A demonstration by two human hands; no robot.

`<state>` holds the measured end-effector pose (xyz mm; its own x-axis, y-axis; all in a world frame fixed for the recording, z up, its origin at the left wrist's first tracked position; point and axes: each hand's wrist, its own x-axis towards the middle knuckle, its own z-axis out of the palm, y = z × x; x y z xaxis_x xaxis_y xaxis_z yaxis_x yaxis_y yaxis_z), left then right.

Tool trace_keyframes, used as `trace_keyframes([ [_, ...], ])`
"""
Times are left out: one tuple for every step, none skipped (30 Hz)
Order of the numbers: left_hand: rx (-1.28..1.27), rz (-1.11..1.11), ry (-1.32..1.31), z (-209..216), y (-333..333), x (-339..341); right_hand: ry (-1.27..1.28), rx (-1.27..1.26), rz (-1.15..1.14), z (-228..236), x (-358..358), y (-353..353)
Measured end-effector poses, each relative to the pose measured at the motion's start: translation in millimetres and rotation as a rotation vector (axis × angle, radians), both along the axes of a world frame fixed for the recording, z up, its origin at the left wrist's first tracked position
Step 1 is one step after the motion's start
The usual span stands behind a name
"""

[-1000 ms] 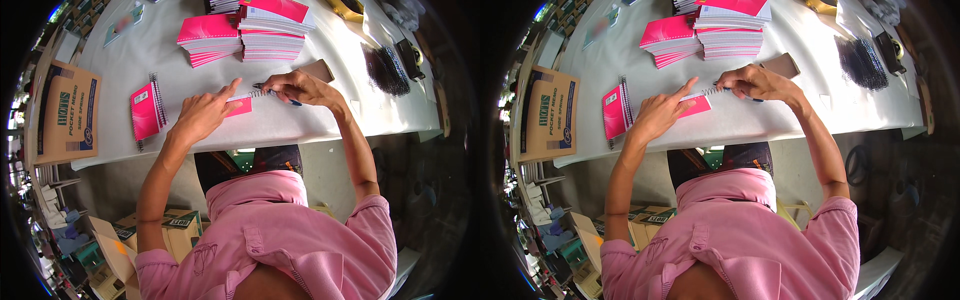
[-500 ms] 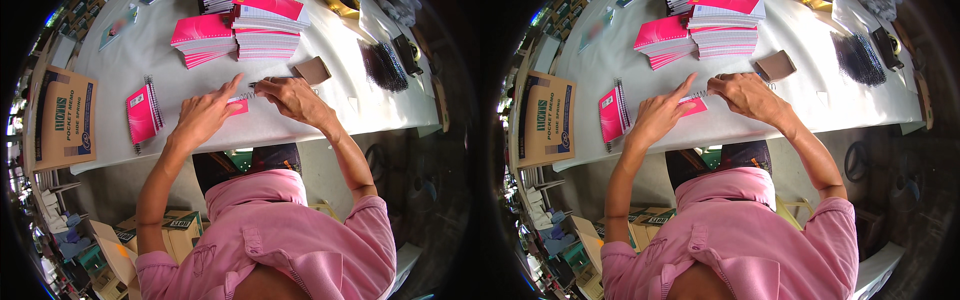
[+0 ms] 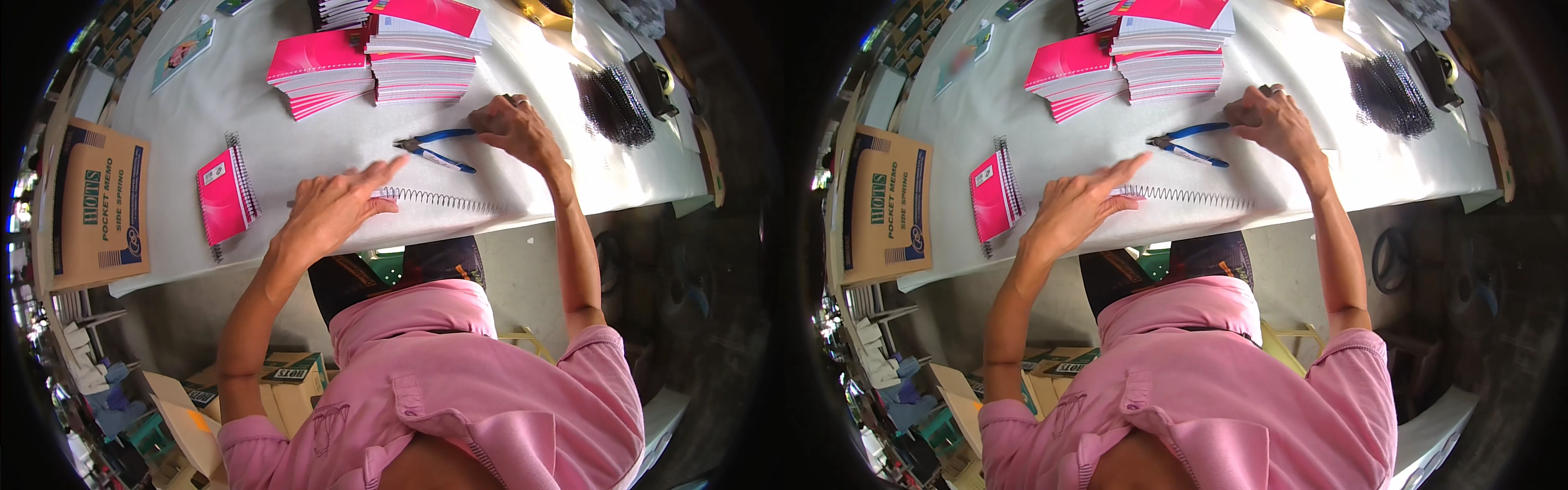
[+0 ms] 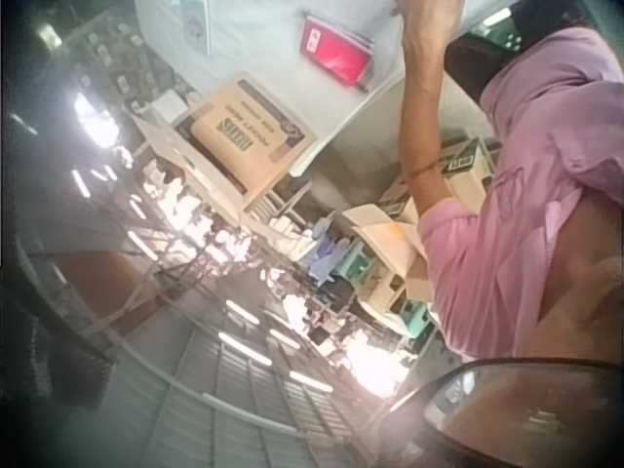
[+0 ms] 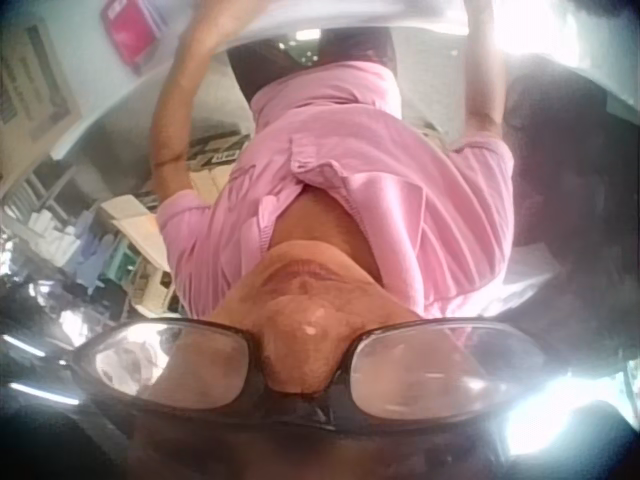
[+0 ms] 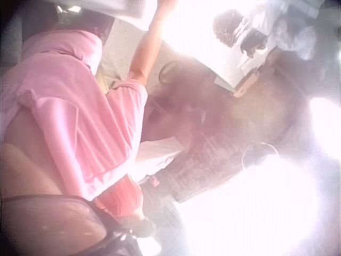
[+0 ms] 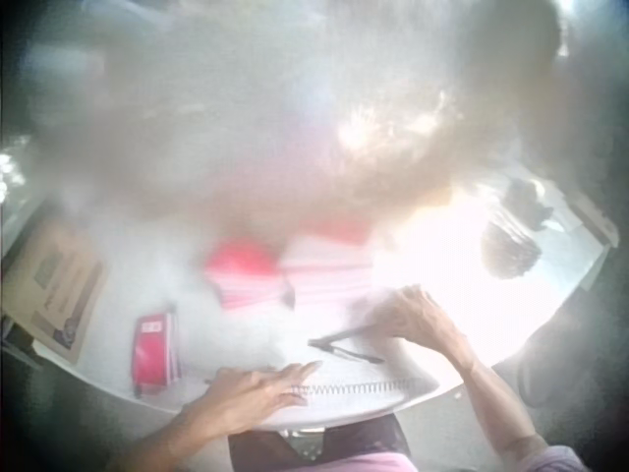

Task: The person assembles pink spiral-bound notebooks by inserting metal coils into the punched holes of the paper stacks. They use a pen to assist in guiding the coils and then place the finished notebooks into a cardboard box.

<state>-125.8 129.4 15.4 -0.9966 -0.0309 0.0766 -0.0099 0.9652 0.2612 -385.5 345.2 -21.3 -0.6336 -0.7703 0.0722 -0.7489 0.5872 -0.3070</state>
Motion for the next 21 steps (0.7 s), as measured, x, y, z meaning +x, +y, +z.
trace_keyframes([
  [-0.055,0.04,0.063,-1,-2,4,0.053,-0.034,-0.018,12,5,-4],
  [-0.067,0.085,0.015,0,-6,8,-0.032,-0.117,0.066,26,10,-6],
  [-0.077,0.118,-0.029,2,-10,9,-0.339,-0.229,0.267,44,16,-13],
  [-0.086,0.154,-0.081,2,-14,12,-0.656,-0.339,0.47,57,25,-22],
  [-0.109,0.169,-0.1,0,-17,13,-0.867,-0.3,0.535,66,39,-29],
  [-0.111,0.16,-0.111,3,-16,8,-0.857,-0.401,0.765,49,44,-45],
  [-0.115,0.171,-0.127,5,-16,6,-0.852,-0.253,0.714,36,49,-61],
  [-0.112,0.177,-0.139,6,-15,5,-0.841,-0.102,0.655,31,51,-70],
  [-0.118,0.179,-0.14,5,-16,5,-0.926,-0.176,0.678,31,46,-72],
  [-0.123,0.181,-0.14,2,-17,5,-1.011,-0.25,0.699,32,39,-71],
  [-0.129,0.183,-0.14,0,-18,5,-1.097,-0.324,0.719,32,35,-72],
  [-0.121,0.184,-0.138,0,-18,4,-1.032,-0.301,0.725,31,38,-75],
  [-0.113,0.184,-0.137,1,-19,2,-0.966,-0.278,0.731,31,43,-77],
  [-0.105,0.183,-0.135,1,-20,1,-0.9,-0.255,0.735,30,46,-80],
  [-0.099,0.181,-0.124,0,-22,0,-0.86,-0.213,0.733,24,47,-86],
  [-0.094,0.179,-0.112,-3,-24,-1,-1.031,-0.299,0.73,22,44,-84],
  [-0.088,0.176,-0.1,-4,-26,-2,-1.202,-0.385,0.724,22,40,-80],
  [-0.088,0.184,-0.108,-3,-26,-2,-1.379,-0.468,0.708,22,39,-78],
  [-0.089,0.192,-0.117,-1,-26,-3,-1.306,-0.469,0.766,22,38,-80],
  [-0.09,0.2,-0.125,1,-26,-3,-1.156,-0.37,0.74,21,39,-83],
  [-0.094,0.206,-0.125,2,-27,-4,-1.002,-0.277,0.712,23,42,-89],
])
